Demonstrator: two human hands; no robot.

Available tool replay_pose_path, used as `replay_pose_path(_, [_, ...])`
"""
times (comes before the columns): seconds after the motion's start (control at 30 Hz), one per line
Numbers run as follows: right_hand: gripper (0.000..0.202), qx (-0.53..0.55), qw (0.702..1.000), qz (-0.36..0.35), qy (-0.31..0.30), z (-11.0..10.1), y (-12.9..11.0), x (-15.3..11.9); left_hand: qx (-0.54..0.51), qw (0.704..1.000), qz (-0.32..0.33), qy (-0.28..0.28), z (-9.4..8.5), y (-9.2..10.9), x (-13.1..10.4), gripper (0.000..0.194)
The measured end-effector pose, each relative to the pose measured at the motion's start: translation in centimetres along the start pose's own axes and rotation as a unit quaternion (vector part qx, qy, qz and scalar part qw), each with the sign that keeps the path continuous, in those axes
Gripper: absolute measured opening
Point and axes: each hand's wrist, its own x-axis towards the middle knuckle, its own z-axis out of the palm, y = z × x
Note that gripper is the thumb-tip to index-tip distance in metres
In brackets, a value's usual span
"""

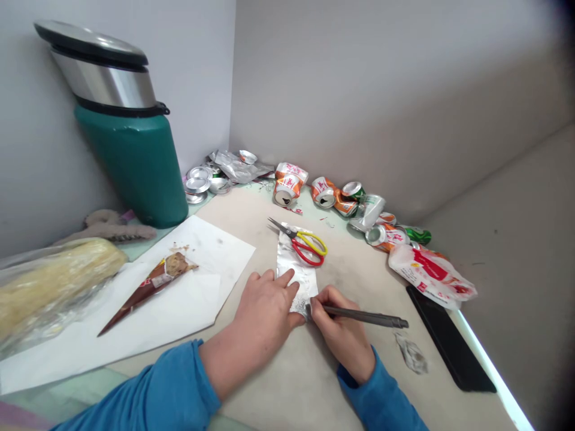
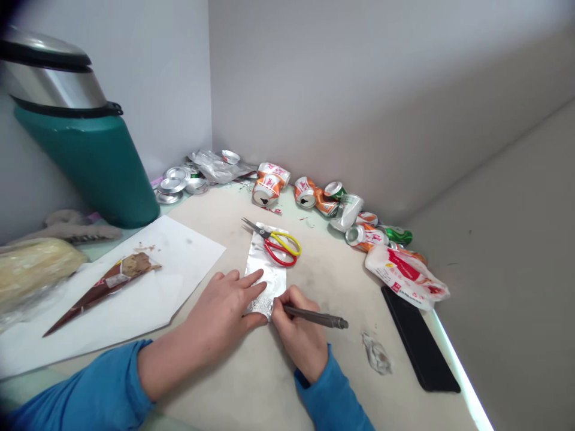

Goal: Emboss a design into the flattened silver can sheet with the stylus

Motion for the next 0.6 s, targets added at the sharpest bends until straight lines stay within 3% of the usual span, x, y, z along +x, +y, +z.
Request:
replay_pose_path(0.23, [0.023,0.006,1.0,-0.008,-0.002,0.06,-0.15,-0.1,0.0,1.0,-0.001,-0.001,-0.08,-0.01,0.06,0.032])
replay_pose_path(0.43, [0.022,0.041,0.999,0.009,0.032,-0.01,0.06,0.0,0.001,1.0,-0.004,0.003,0.16,-0.07,0.1,0.036])
replay_pose_path(0.6, [0.022,0.032,0.999,0.003,0.014,-0.04,0.09,-0.17,0.0,1.0,-0.006,0.003,0.16,-0.08,0.1,0.034])
